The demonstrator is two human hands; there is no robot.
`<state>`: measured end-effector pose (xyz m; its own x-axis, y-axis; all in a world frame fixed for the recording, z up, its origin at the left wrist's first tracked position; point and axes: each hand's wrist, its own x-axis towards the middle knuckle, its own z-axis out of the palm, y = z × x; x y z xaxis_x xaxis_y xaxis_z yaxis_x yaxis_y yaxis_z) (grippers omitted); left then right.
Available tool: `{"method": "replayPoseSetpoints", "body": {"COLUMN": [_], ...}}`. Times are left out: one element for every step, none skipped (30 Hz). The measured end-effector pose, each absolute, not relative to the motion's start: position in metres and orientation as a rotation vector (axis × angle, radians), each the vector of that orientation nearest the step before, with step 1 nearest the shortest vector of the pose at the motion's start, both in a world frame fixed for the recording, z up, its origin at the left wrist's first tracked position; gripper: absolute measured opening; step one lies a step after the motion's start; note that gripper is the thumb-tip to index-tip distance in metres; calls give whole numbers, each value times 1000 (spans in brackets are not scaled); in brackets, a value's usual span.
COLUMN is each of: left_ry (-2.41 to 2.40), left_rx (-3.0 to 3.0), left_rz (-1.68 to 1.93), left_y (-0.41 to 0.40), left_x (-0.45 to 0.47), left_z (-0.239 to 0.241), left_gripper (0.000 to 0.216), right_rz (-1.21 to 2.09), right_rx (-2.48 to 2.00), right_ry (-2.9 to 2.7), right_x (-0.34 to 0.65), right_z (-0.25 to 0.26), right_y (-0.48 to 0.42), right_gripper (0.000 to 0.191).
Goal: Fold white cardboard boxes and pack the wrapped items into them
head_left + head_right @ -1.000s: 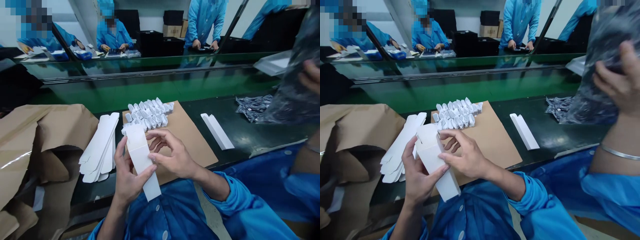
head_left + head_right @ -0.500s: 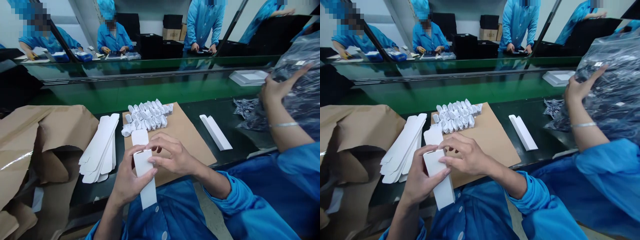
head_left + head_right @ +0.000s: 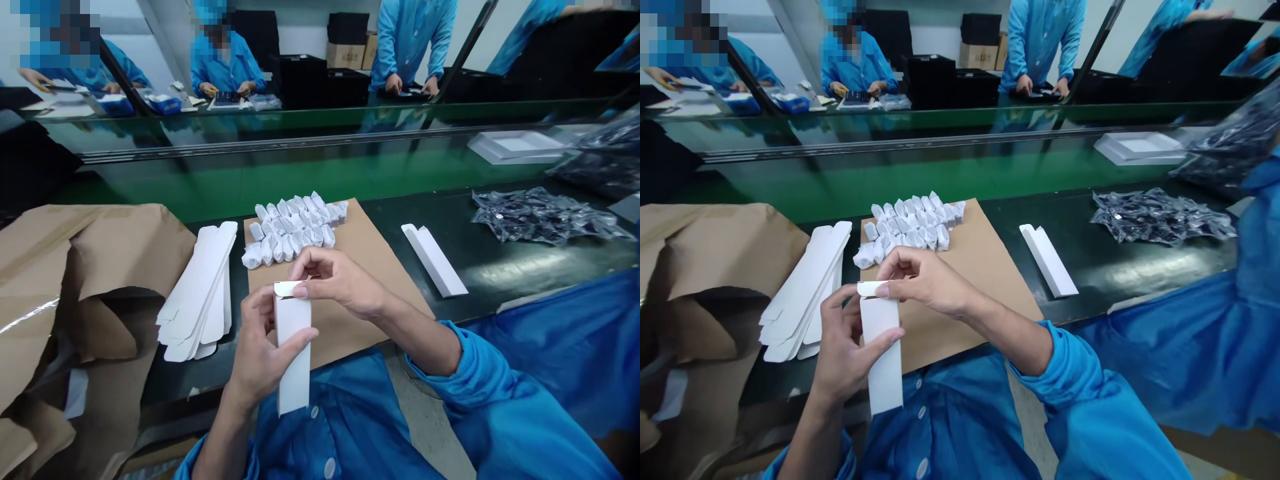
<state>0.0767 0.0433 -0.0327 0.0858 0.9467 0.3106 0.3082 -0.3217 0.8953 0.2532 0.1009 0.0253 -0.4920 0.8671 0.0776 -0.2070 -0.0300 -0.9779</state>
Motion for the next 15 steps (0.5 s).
{"method": "replayPoseSetpoints", "body": {"left_ry": [1245,1235,1217,1198,1183,1177,1179,1188,1196,1197,1190,1176,1157,1139,1128], "left_rx": [1681,1657,1644,1644,1656,1680,1713,1750,1784,1811,1826,1832,1827,1817,1802], "left_rz": [1260,1266,1267,1260,1249,1234,1220,1210,1204,1204,1212,1224,1238,1254,1275], "left_y": [43,43,43,43,42,42,41,41,40,39,38,37,36,36,35], "left_x": [78,79,79,79,78,77,76,74,73,71,71,70,70,70,70], "left_z": [-33,-33,-33,-32,-32,-31,-32,-32,-32,-32,-32,-32,-31,-30,-29], "left_gripper": [78,83,89,94,97,96,92,86,79,73,68,64,60,57,55], "right_rz": [1634,1621,1611,1603,1599,1595,1587,1573,1552,1522,1480,1428,1374,1322,1268], "right_rx": [-743,-744,-741,-738,-736,-735,-732,-727,-722,-718,-716,-713,-706,-698,-689], "right_ry": [-1412,-1408,-1410,-1419,-1443,-1480,-1527,-1578,-1629,-1675,-1712,-1743,-1769,-1789,-1808], "right_x": [254,254,255,257,258,260,263,265,268,270,271,272,272,272,271], "right_z": [25,26,27,28,30,32,34,36,37,38,38,37,35,33,30], "right_y": [100,99,99,99,98,98,97,96,94,93,91,89,86,84,81], "right_gripper": [25,23,22,21,21,20,18,15,12,10,7,6,6,6,6]}}
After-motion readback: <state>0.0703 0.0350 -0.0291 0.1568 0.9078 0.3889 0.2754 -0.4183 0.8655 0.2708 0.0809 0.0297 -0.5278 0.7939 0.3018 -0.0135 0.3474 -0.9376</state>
